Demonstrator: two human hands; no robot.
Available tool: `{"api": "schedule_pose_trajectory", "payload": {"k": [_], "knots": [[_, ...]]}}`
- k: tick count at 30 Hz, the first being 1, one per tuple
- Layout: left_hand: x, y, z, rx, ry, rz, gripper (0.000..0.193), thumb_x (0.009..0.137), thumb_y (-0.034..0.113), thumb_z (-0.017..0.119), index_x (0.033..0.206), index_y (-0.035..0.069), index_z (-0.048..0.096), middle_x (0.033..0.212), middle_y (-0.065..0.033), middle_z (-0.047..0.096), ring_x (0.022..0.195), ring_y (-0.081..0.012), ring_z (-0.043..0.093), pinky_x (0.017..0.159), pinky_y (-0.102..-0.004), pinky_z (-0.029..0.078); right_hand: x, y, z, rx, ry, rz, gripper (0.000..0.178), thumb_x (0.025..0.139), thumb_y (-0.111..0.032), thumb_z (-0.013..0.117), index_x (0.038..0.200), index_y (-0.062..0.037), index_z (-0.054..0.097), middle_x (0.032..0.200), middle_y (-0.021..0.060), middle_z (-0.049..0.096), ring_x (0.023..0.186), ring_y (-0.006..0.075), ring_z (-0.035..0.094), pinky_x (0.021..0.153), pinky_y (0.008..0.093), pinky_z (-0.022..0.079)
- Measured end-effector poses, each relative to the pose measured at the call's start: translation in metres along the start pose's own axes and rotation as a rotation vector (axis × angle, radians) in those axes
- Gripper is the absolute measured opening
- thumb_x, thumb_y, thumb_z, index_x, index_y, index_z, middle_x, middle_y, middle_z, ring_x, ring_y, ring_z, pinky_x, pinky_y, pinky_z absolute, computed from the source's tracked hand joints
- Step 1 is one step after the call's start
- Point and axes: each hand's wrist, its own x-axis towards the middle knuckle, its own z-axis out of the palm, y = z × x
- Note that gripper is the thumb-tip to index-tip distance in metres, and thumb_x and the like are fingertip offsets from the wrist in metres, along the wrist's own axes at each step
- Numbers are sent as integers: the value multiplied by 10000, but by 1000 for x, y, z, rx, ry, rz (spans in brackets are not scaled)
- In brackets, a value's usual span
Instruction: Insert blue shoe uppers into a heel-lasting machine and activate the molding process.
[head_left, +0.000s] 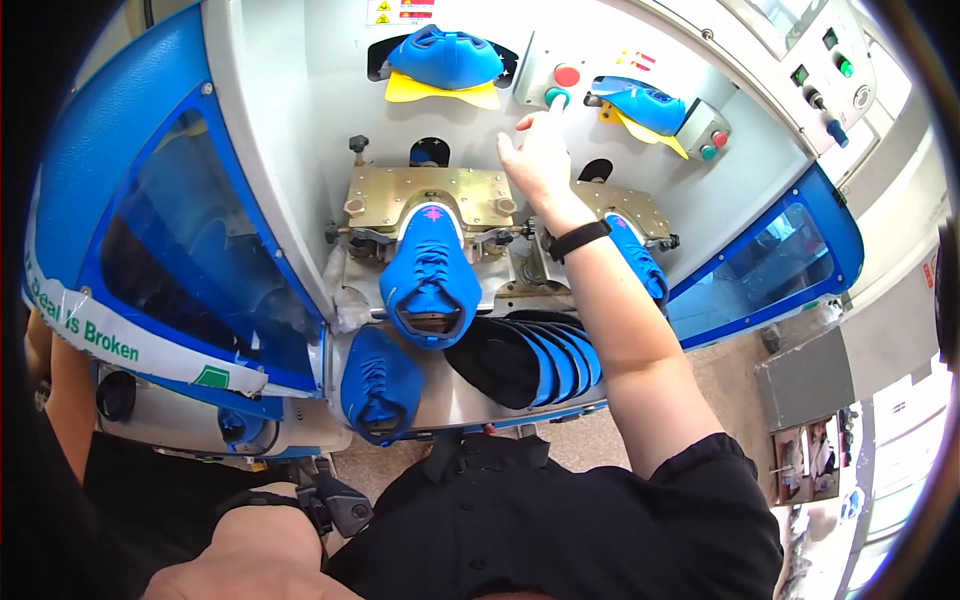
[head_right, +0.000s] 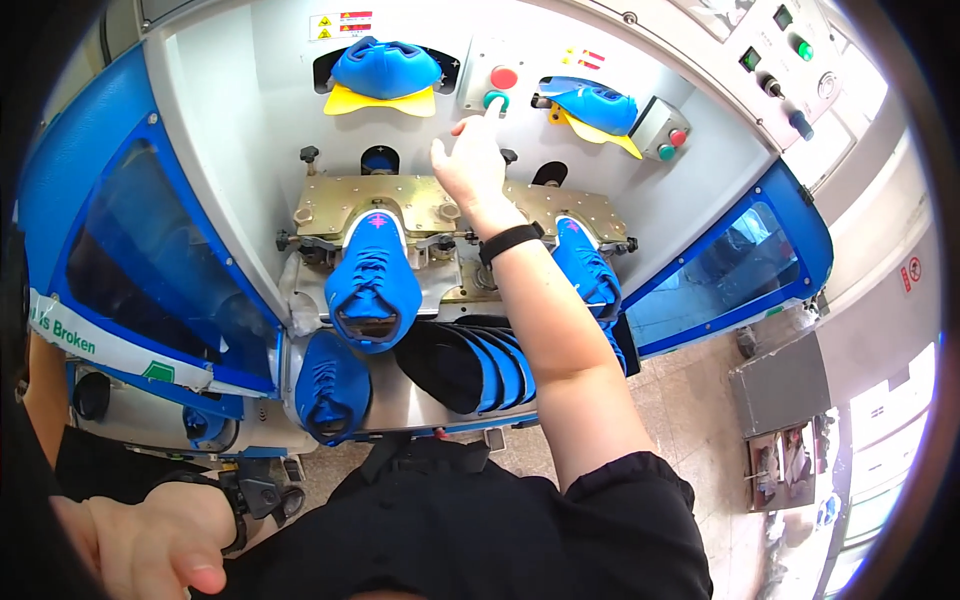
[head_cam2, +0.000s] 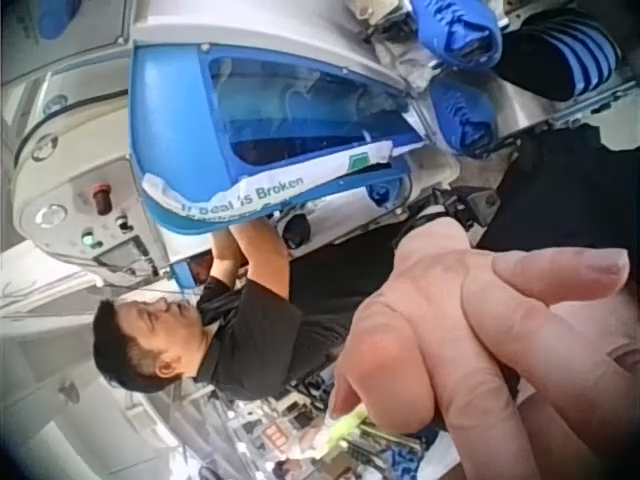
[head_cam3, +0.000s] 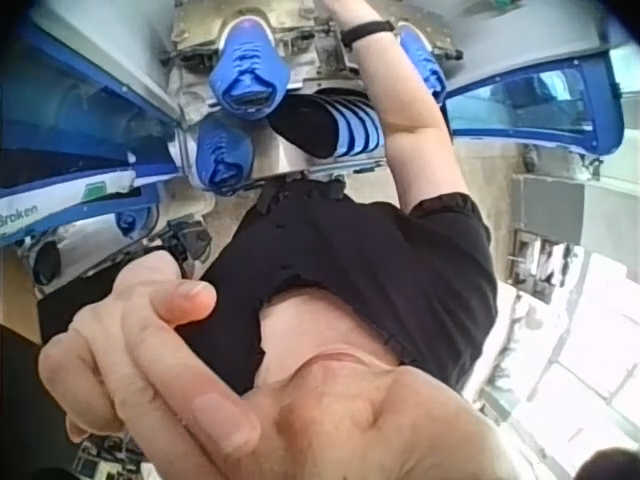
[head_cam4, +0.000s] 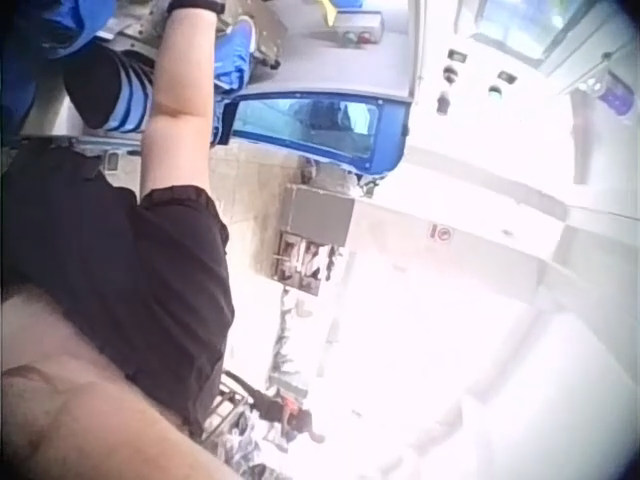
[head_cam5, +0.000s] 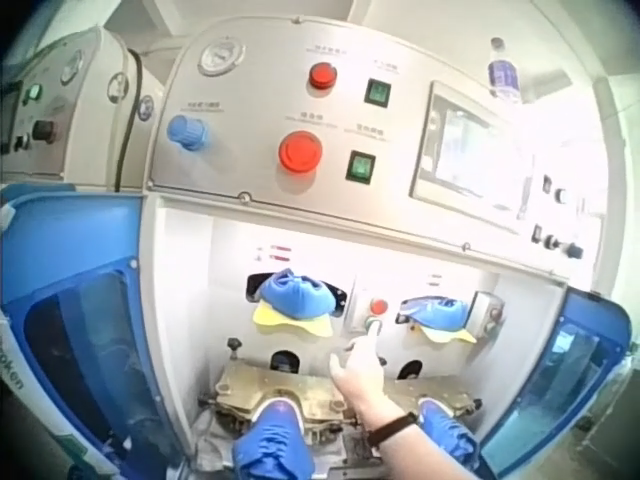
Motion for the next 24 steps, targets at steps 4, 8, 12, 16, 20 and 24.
{"api": "schedule_pose_trajectory", "payload": {"k": [4, 8, 12, 16, 20, 24], "knots": [[5, 0, 2, 71, -14, 35, 240, 1039, 306, 376, 932, 100, 437, 1139, -229, 554, 1197, -420, 479, 1159, -560, 107, 6, -8, 2, -78, -46, -49, 382, 774, -308, 732, 987, -63, 530, 1460, 468, 164, 1089, 449, 612, 925, 435, 503], [6, -1, 7, 130, -24, 69, 238, 1039, 293, 376, 912, 102, 439, 1110, -216, 564, 1167, -404, 498, 1152, -551, 124, 9, -9, 7, -109, -144, 22, 380, 771, -352, 725, 953, -65, 554, 1452, 500, 81, 936, 440, 670, 926, 426, 512], [7, -2, 14, 170, -30, 81, 238, 1038, 280, 377, 892, 103, 441, 1080, -203, 574, 1138, -388, 517, 1144, -543, 140, 6, -5, 6, -36, -45, -4, 379, 758, -363, 737, 934, -66, 580, 1415, 517, 187, 996, 455, 652, 1021, 435, 437], [7, -4, 21, 186, -42, 96, 241, 1037, 267, 377, 872, 105, 443, 1051, -190, 584, 1108, -372, 536, 1137, -534, 156, 4, -1, -1, -83, 103, -177, 376, 753, -330, 755, 948, -63, 575, 1384, 445, 338, 846, 368, 693, 925, 425, 500], [7, -8, 27, 208, -46, 109, 246, 1036, 254, 377, 852, 106, 445, 1021, -177, 595, 1079, -356, 555, 1130, -525, 173, 1, -7, -15, 125, -95, -7, 356, 780, -256, 763, 987, -48, 561, 1164, 213, 548, 713, 206, 652, 723, 339, 543], [7, -12, 33, 227, -59, 138, 253, 1036, 241, 377, 832, 108, 447, 992, -164, 605, 1050, -340, 574, 1122, -516, 189, -14, -24, -37, 258, -65, -189, 328, 814, -219, 752, 1014, -46, 557, 1268, 209, 529, 790, 191, 658, 721, 334, 541]]}}
